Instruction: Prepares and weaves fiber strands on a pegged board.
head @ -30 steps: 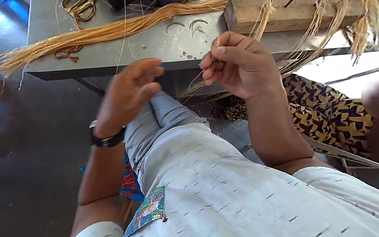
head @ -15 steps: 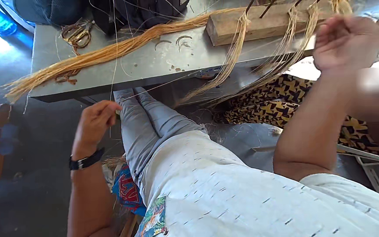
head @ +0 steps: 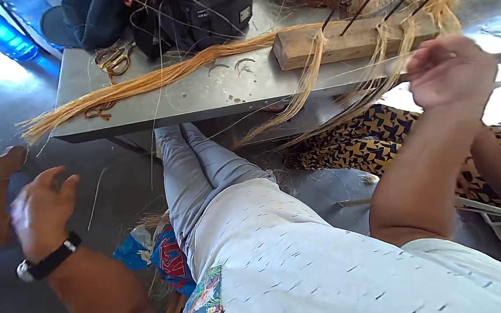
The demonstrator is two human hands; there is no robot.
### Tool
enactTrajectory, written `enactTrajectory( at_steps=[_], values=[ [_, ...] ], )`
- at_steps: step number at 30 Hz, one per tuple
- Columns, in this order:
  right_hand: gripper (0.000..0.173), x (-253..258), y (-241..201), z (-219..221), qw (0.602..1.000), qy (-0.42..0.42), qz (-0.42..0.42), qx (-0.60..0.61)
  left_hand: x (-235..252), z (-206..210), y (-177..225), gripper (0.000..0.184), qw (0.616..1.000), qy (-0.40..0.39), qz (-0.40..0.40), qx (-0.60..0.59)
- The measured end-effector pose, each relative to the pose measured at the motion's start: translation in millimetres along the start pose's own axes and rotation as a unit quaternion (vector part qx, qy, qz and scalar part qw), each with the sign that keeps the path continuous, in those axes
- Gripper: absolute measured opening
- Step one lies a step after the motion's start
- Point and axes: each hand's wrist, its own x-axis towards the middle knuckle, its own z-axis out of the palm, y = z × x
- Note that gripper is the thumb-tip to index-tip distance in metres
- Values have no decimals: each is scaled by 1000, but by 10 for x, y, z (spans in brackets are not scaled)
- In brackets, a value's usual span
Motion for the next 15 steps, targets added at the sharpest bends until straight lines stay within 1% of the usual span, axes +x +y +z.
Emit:
enactTrajectory(
  at_steps=[1,2,4,5,7,9,10,12,14,15],
  values=[
    [26,-130,41,170,998,-52,14,-22,-48,-49,-11,51,999,36,12,4],
    [27,-252,109,329,992,-113,30,-39,-76,-71,11,53,996,76,44,-18],
    [22,-523,281,661,972,-221,60,-58,-156,-65,345,47,974,125,130,-137],
    [20,-652,372,834,960,-264,76,-55,-176,-19,561,42,951,123,191,-209],
    [17,-857,548,1135,933,-339,111,-38,-246,134,1137,37,904,79,295,-300],
    [15,-999,699,1363,912,-387,136,-19,-321,449,1669,42,876,6,347,-335],
    [15,-1049,750,1447,904,-403,143,-11,-331,655,1872,43,866,-35,362,-342],
    [13,-1124,809,1565,899,-412,149,3,-334,1041,2200,45,852,-108,369,-356],
    [11,-1160,834,1609,902,-405,147,8,-354,1316,2427,45,832,-175,341,-402],
    [11,-1161,834,1606,905,-401,142,2,-370,1403,2498,43,816,-207,320,-435]
  ],
)
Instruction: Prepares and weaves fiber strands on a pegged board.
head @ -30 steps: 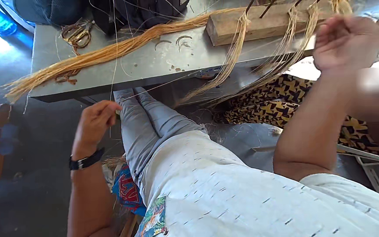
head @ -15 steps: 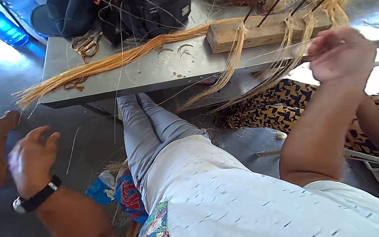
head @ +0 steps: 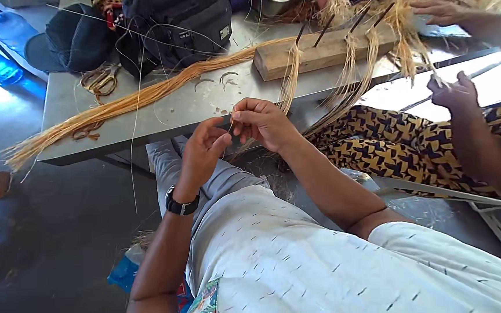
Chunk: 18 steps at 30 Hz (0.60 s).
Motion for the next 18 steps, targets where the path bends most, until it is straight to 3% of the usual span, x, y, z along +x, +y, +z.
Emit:
enactTrajectory(
  at_steps=[2,4,8,13,16,18],
  values=[
    [11,-16,3,-40,1000,15,-2,-11,40,115,-55,31,997,-6,-23,-72],
    [12,-34,26,-112,999,30,-1,-13,35,154,-87,17,997,14,-26,-65],
    [13,-68,71,-233,999,53,3,-12,19,30,-147,15,997,47,12,63],
    [14,-103,67,-296,997,72,9,-7,13,-159,-239,17,958,118,72,250],
    [14,-120,78,-259,998,62,14,10,6,-111,-343,19,955,193,59,216],
    [15,-125,107,-203,998,51,20,20,-6,-14,-386,20,970,213,12,119]
  ],
)
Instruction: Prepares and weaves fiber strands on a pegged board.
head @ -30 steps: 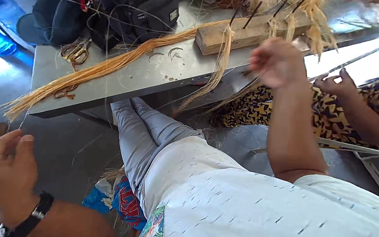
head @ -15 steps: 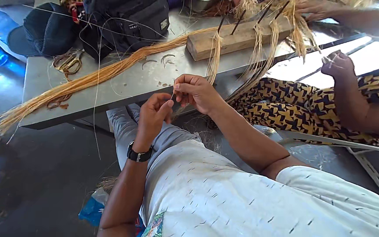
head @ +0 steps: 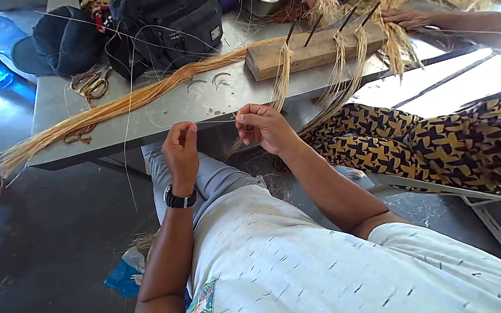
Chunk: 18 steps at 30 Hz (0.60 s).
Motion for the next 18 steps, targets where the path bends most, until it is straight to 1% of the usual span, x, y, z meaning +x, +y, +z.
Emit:
enactTrajectory(
  at_steps=[2,4,8,11,15,18],
  values=[
    [16,2,47,52,1000,-9,7,9,-66,103,23,22,992,-38,-74,-98],
    [16,13,93,108,1000,-6,15,16,-114,219,68,23,986,-77,-95,-118],
    [14,59,201,162,1000,14,23,5,-164,388,100,19,991,-92,-51,-78],
    [13,58,271,174,999,24,20,-14,-162,384,132,18,994,-85,-24,-56],
    [11,60,307,159,999,18,31,-23,-170,371,134,19,997,-53,-13,-45],
    [13,5,331,198,998,35,29,-34,-154,372,133,19,999,-38,9,-29]
  ],
)
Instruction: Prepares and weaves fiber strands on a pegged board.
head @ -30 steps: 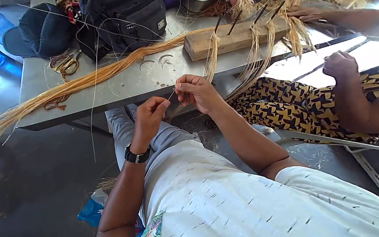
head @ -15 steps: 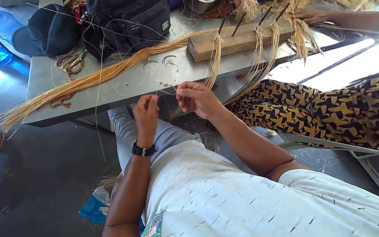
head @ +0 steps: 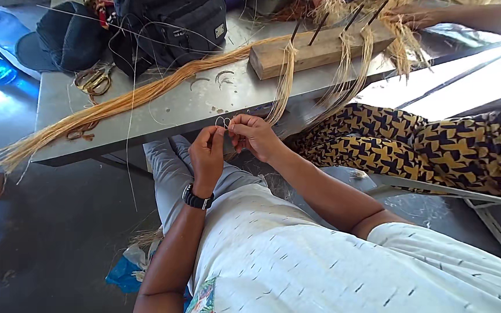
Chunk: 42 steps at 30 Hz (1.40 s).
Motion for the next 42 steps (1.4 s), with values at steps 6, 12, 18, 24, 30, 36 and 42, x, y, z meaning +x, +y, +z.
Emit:
enactTrajectory(
  at_steps=[6,12,18,24,30,36,42],
  values=[
    [11,-11,-2,-60,999,-44,-2,-4,29,-61,-1,24,999,-41,-13,-7],
    [7,47,-61,-201,988,-150,-11,-32,40,-99,36,20,978,-97,-114,-147],
    [7,36,-113,-217,991,-129,11,-35,32,-60,11,22,993,-76,-46,-80],
    [5,70,-156,-253,991,-126,39,-23,36,-63,19,27,995,-73,29,68],
    [6,60,-160,-255,990,-133,47,-30,27,-99,33,28,987,-83,66,117],
    [6,67,-156,-271,989,-139,53,-11,24,-106,27,28,987,-93,58,117],
    [7,-39,-117,-183,995,-90,28,-22,34,-93,32,27,983,-82,82,142]
  ],
)
